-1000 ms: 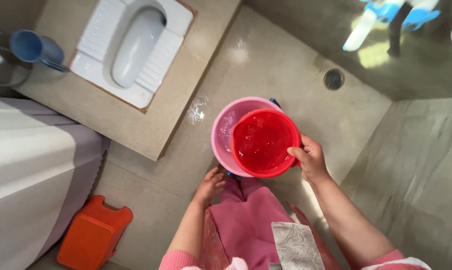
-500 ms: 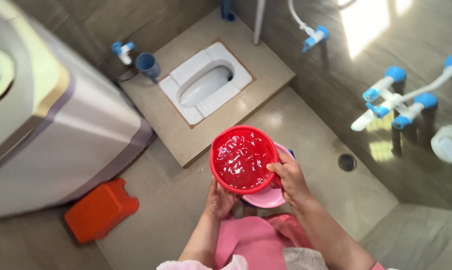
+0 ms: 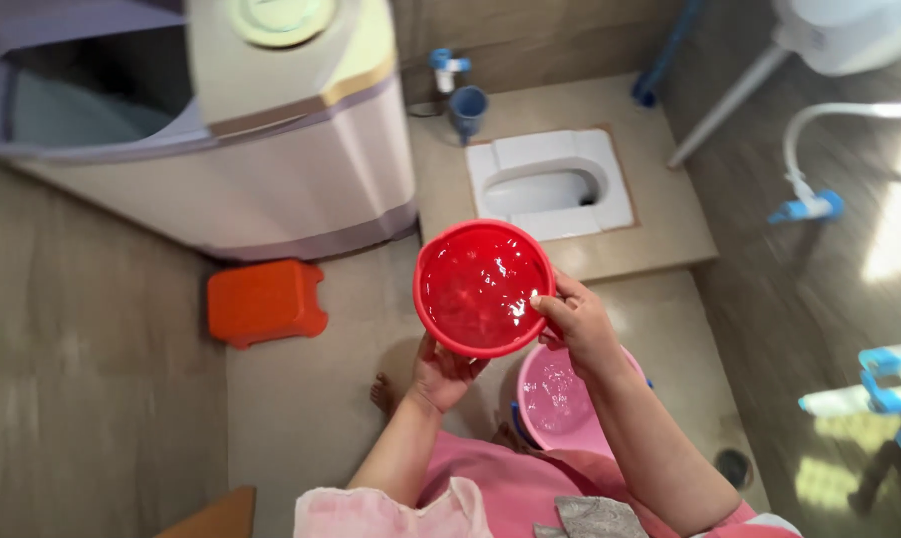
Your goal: Pouring water into a washing machine and sorting through a pile of clothes on the floor
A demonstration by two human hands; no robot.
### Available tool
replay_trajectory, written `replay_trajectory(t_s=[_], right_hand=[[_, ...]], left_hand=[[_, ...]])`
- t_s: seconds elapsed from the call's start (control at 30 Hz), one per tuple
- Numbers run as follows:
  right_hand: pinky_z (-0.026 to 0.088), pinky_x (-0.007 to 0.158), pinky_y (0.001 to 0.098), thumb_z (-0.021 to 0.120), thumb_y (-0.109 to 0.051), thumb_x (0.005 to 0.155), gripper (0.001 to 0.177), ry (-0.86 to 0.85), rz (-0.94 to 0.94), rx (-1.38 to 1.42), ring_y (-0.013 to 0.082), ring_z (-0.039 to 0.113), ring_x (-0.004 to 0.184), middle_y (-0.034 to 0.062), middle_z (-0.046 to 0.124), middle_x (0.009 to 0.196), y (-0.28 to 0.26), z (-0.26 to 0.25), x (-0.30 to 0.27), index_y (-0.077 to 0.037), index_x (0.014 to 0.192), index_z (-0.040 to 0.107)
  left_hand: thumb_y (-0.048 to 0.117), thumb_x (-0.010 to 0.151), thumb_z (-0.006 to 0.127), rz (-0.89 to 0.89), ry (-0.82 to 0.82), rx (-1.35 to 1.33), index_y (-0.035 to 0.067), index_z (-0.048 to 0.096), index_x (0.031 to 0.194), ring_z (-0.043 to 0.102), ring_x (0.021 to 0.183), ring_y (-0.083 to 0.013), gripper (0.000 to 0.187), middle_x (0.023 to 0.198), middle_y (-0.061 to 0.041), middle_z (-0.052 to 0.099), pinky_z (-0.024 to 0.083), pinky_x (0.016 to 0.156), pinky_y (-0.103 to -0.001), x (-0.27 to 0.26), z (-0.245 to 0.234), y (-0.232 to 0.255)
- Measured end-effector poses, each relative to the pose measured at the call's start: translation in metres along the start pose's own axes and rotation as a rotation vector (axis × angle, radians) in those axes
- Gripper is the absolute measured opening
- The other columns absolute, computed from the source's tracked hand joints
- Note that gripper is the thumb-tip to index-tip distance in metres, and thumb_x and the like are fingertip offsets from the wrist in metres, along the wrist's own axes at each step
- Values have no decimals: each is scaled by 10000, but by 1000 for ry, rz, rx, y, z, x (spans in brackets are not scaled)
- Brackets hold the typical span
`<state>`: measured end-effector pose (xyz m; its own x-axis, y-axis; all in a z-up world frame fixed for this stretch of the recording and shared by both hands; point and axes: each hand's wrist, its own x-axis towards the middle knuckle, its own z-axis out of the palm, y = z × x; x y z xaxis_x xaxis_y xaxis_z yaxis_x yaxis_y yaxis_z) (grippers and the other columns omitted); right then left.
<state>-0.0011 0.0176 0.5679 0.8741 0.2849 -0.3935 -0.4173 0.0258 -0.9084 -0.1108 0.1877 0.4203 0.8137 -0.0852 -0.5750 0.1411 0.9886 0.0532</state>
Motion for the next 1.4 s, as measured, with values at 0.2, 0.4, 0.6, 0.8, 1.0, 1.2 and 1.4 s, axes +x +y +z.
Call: replay_trajectory(t_s=[0.2, 0.4, 0.6, 0.8, 1.0, 1.2, 1.4], right_hand=[[539, 413, 302, 738, -174, 833, 607, -152, 56, -114, 210, 625, 454, 160, 640, 643, -2, 107, 44, -132, 1421, 591], [523, 408, 286, 712, -146, 868, 636, -325, 90, -112, 211, 653, 474, 162, 667, 674, -16, 247, 80, -116, 1476, 528], [525, 378, 272, 702, -135, 880, 661, -485, 45, -69, 240, 702, 508, 178, 685, 668, -19, 362, 124, -88, 1503, 487], [557, 402, 277, 672, -110, 899, 647, -629, 39, -50, 242, 714, 530, 180, 682, 684, -35, 459, 161, -90, 1514, 469], [597, 516, 349, 684, -94, 904, 581, -690, 171, 47, 259, 708, 634, 236, 707, 846, -22, 556, 232, -75, 1468, 544], [625, 608, 330, 666, -208, 928, 561, -668, 361, 14, 247, 696, 708, 210, 678, 930, 17, 616, 301, -65, 1457, 548], [629, 654, 390, 638, -215, 971, 517, -615, 483, 180, 241, 712, 724, 210, 699, 1051, 77, 647, 354, -54, 1454, 547]], left_hand=[[520, 774, 786, 93, -74, -19, 160, 712, 1163, 728, 1036, -304, 535, 1172, -89, 744, 612, 919, -526, -37, 3, 115], [570, 812, 731, 174, -81, -97, 200, 706, 1193, 682, 1154, -323, 532, 1229, -49, 727, 533, 1038, -555, -35, -43, 236], [647, 873, 621, 298, -116, -17, 213, 641, 1281, 692, 1135, -300, 596, 1288, -63, 702, 583, 980, -493, -56, -56, 351], [676, 920, 529, 427, -68, 19, 199, 630, 1293, 707, 1099, -280, 613, 1271, -73, 711, 592, 967, -467, -54, -83, 434], [767, 901, 454, 600, 207, 29, 173, 548, 1378, 625, 1238, -290, 768, 1362, -107, 639, 496, 1091, -477, -82, -44, 515], [756, 909, 512, 680, 525, 47, 122, 565, 1339, 703, 1046, -256, 767, 1163, -97, 696, 612, 900, -387, -81, -52, 585], [626, 891, 653, 800, 766, 103, 42, 479, 1475, 534, 1333, -412, 844, 1463, -262, 511, 469, 1059, -481, -84, -15, 627]])
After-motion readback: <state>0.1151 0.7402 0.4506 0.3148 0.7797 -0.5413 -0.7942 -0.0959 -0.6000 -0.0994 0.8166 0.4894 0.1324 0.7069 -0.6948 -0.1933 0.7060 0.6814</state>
